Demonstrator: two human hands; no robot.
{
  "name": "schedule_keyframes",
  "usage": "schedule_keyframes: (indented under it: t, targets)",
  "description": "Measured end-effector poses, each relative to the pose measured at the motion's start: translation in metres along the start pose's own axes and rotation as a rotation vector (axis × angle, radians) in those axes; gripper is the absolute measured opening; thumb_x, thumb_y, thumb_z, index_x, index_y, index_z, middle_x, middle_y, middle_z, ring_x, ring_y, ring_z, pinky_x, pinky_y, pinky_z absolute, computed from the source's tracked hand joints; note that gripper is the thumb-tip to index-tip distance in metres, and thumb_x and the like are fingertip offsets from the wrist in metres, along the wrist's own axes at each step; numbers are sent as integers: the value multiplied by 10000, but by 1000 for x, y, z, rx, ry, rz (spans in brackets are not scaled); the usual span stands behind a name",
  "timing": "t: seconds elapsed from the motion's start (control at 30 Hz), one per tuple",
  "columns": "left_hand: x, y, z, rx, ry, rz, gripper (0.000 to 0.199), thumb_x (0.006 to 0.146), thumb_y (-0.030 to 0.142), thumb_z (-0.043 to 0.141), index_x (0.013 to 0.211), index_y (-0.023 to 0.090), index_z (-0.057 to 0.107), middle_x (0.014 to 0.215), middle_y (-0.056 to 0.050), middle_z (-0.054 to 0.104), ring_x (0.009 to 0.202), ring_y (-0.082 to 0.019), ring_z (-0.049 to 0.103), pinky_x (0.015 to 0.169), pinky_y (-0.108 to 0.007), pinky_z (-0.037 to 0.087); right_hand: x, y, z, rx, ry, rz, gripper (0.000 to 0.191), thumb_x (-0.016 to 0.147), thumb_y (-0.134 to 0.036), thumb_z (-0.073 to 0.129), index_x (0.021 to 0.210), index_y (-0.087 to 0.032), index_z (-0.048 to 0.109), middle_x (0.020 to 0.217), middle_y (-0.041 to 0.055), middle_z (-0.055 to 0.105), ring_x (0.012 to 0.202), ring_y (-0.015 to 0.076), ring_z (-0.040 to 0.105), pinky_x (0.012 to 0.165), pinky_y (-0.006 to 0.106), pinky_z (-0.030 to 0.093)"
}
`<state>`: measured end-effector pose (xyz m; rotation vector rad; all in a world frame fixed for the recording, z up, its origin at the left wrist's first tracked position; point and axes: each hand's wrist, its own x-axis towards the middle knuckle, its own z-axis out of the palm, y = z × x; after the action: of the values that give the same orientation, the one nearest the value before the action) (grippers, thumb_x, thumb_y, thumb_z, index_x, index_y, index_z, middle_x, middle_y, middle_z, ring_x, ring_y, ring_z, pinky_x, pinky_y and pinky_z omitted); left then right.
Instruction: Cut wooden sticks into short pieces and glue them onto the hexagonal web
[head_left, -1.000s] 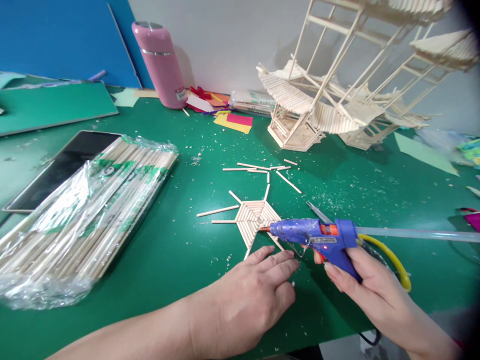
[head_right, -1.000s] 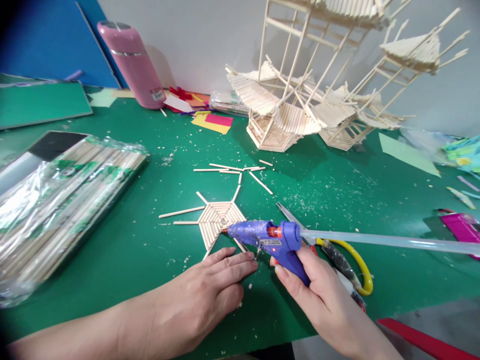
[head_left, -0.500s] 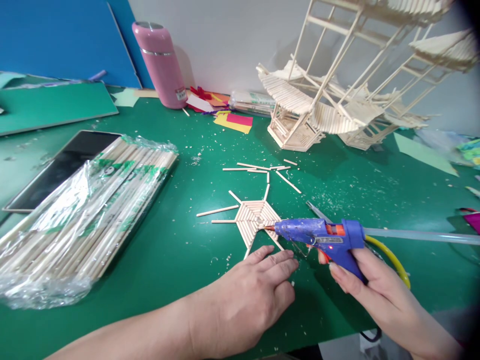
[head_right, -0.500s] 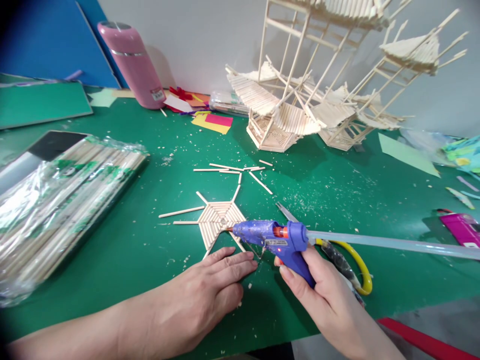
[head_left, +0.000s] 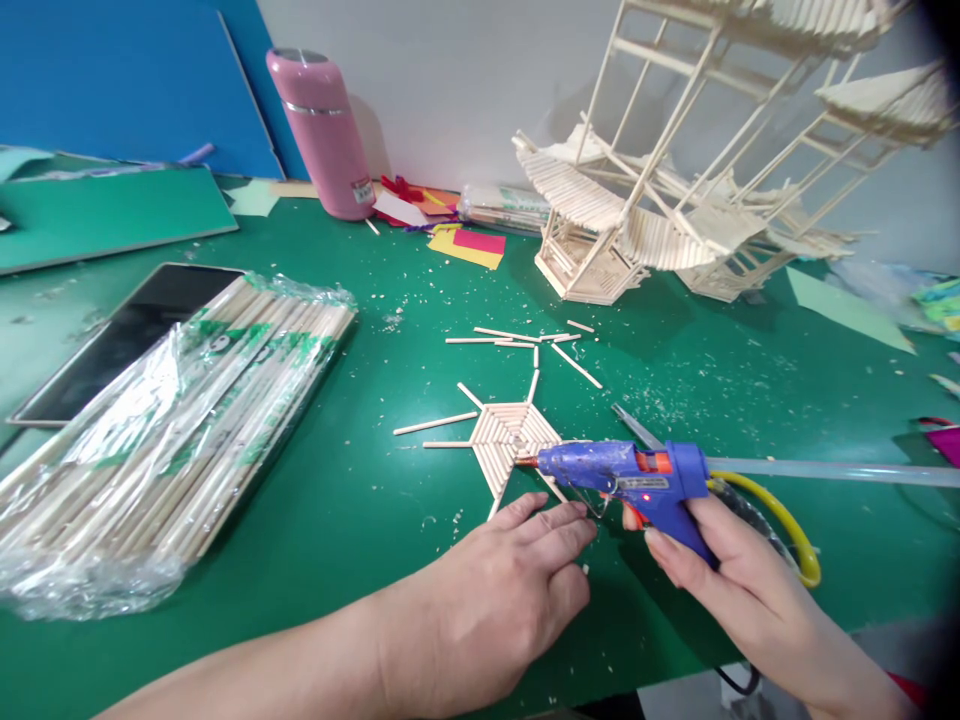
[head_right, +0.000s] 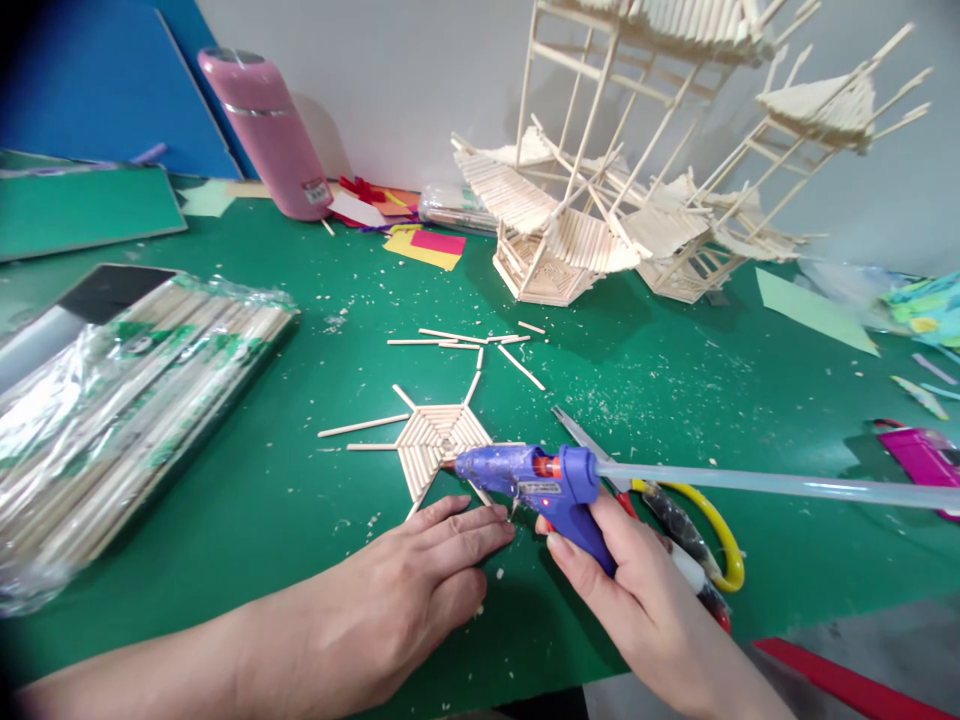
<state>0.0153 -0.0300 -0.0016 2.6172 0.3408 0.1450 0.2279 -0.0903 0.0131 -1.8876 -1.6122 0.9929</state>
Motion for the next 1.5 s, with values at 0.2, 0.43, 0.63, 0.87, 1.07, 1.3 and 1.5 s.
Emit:
schedule_keyframes:
  t: [0.2,0.43,0.63,0.87,1.07,1.3,1.5]
  targets:
    - [0,0,1,1,-6,-7,152,850,153,380,936,137,504,1385,-128,334,1285,-259,280,1050,-454,256,2,13,-7,-6,-49,-30,362,826,-401,478,1141,-225,502,836,52,622,774,193,608,645,260,541]
    - [-1,0,1,-23,10,-5,156,848,145,387,933,129,517,1376,-134,351,1277,-265,297,1048,-456,260,0,10,-5,35,-43,9,350,827,-412,470,1125,-231,506,826,48,618,727,182,602,585,247,533]
    - [0,0,-1,-10,-1,2,163,852,143,376,942,124,511,1370,-155,352,1282,-269,287,1047,-462,259,-1,9,-8,-5,-77,-10,333,841,-407,448,1117,-227,495,732,31,584,654,165,578,528,235,517]
    - [0,0,-1,-14,-4,6,170,849,139,380,951,119,514,1362,-162,362,1273,-277,302,1038,-466,271,-4,-2,-10,-76,5,7,300,838,-425,442,1039,-223,536,686,29,592,580,153,562,499,228,504]
    - [-1,-1,0,-26,31,1,151,833,132,413,939,119,520,1359,-156,370,1274,-273,301,1047,-456,254,-5,4,-16,-180,68,-27,336,843,-418,439,1079,-199,533,733,54,628,593,155,586,497,217,510]
    - [-1,-2,-2,-44,27,24,150,830,130,413,928,119,525,1362,-157,366,1269,-278,310,1043,-448,262,-10,9,-15,-215,8,-41,393,823,-421,467,1176,-250,495,881,55,666,693,184,634,570,233,545]
    - [0,0,-1,-41,47,13,144,827,137,423,920,123,532,1356,-148,380,1263,-270,322,1043,-433,265,-8,16,-13,-238,-7,-50,432,830,-425,456,1232,-268,434,1015,66,640,855,225,623,690,295,553]
